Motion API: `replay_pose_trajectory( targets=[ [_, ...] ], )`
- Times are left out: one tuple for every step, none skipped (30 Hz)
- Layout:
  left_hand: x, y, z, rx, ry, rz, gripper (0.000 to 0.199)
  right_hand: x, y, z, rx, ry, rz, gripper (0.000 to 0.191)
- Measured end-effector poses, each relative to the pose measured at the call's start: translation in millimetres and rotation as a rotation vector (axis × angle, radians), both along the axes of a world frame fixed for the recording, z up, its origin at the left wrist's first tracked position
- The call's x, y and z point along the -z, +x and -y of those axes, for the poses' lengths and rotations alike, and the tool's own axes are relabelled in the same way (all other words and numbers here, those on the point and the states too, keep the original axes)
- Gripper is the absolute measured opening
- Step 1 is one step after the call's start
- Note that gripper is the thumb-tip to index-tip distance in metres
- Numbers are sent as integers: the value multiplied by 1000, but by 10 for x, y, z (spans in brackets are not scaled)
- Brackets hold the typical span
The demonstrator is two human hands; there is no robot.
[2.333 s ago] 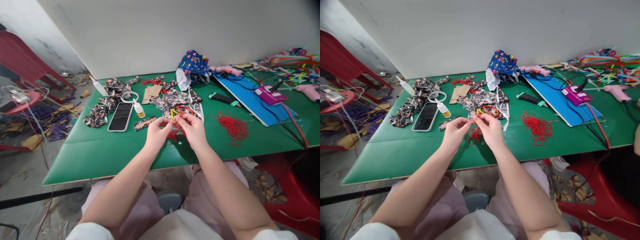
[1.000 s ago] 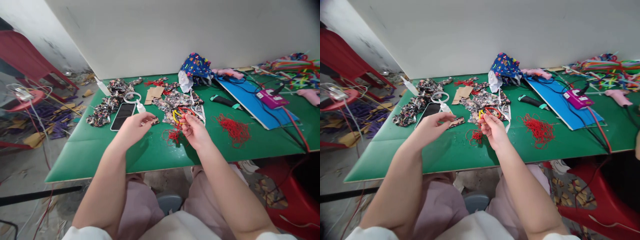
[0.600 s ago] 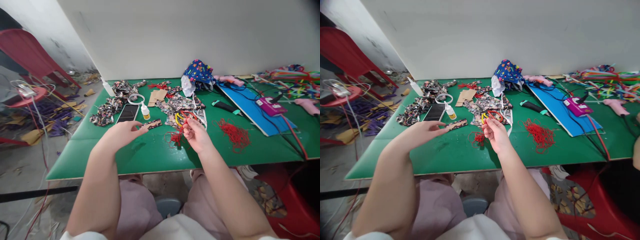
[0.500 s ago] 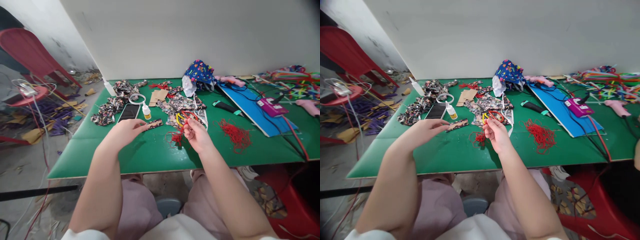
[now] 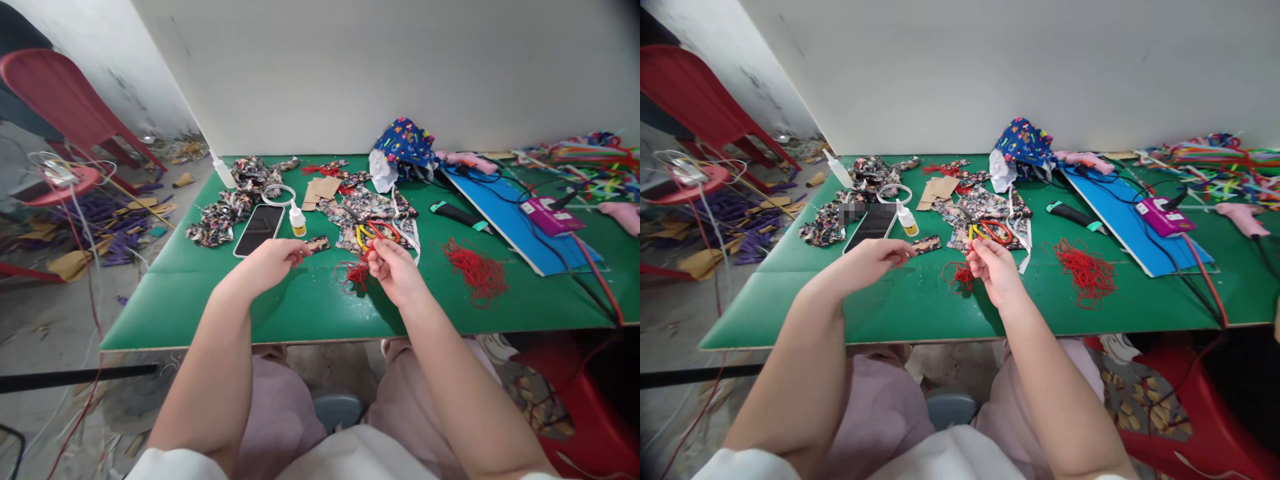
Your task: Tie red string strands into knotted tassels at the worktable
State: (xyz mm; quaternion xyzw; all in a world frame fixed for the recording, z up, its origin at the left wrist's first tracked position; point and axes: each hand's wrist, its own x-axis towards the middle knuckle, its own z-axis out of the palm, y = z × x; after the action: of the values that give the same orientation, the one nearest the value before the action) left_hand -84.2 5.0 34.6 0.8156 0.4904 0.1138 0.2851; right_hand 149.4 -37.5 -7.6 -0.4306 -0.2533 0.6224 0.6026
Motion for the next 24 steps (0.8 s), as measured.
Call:
replay_pose_trajectory(
  targets=[
    [10, -2, 1, 3, -74, 4, 37, 2, -1, 0, -3, 4, 3, 19],
    [11, -4, 5, 5, -139, -9, 35, 4, -1, 1, -6, 11, 3, 19],
    [4, -5, 10, 7, -178, -35, 32, 7, -2, 1, -9, 21, 1, 19],
    [-8, -5, 14, 9, -178, -73, 30, 11, -1, 1, -13, 31, 0, 19],
    [-22, -3, 17, 9, -151, -111, 28, 16, -1, 1, -18, 39, -1, 18],
    [-32, -1, 17, 4, -108, -134, 29, 19, -1, 2, -23, 42, -2, 18],
    [-36, 3, 14, 5, -55, -143, 31, 21, 0, 3, -28, 43, -2, 17],
    [-32, 8, 9, 18, 3, -132, 34, 21, 0, 4, -33, 41, 1, 17],
    [-21, 16, 2, 38, 61, -111, 40, 17, -1, 7, -39, 37, 9, 17],
    [-6, 28, -5, 64, 120, -91, 47, 11, -2, 12, -46, 33, 20, 17],
    [9, 46, -10, 92, 180, -69, 54, 1, -5, 18, -55, 30, 34, 18],
    [22, 70, -11, 108, 232, -50, 58, -11, -7, 25, -68, 29, 49, 18],
    [28, 99, -8, 104, 267, -30, 58, -24, -10, 33, -87, 29, 64, 19],
    [28, 134, 1, 93, 275, -8, 55, -36, -13, 42, -108, 30, 75, 19],
    [22, 172, 15, 82, 264, 16, 49, -48, -15, 51, -129, 34, 83, 19],
    [12, 212, 34, 58, 233, 39, 42, -59, -16, 60, -149, 40, 87, 19],
    [1, 253, 56, 38, 195, 62, 36, -67, -17, 68, -167, 47, 89, 18],
    [-8, 294, 80, 26, 166, 94, 31, -73, -17, 76, -182, 55, 88, 18],
    [-14, 333, 103, 17, 146, 131, 29, -78, -17, 82, -195, 63, 84, 17],
    [-15, 370, 125, 26, 133, 167, 29, -81, -17, 87, -208, 71, 77, 16],
    [-12, 405, 145, 38, 134, 207, 30, -82, -17, 91, -218, 75, 66, 15],
    [-7, 439, 163, 54, 141, 249, 30, -82, -16, 94, -226, 78, 51, 15],
    [-1, 471, 179, 69, 153, 292, 29, -81, -16, 95, -233, 79, 32, 14],
    [4, 501, 194, 78, 171, 337, 27, -79, -16, 96, -239, 81, 11, 14]
  ],
)
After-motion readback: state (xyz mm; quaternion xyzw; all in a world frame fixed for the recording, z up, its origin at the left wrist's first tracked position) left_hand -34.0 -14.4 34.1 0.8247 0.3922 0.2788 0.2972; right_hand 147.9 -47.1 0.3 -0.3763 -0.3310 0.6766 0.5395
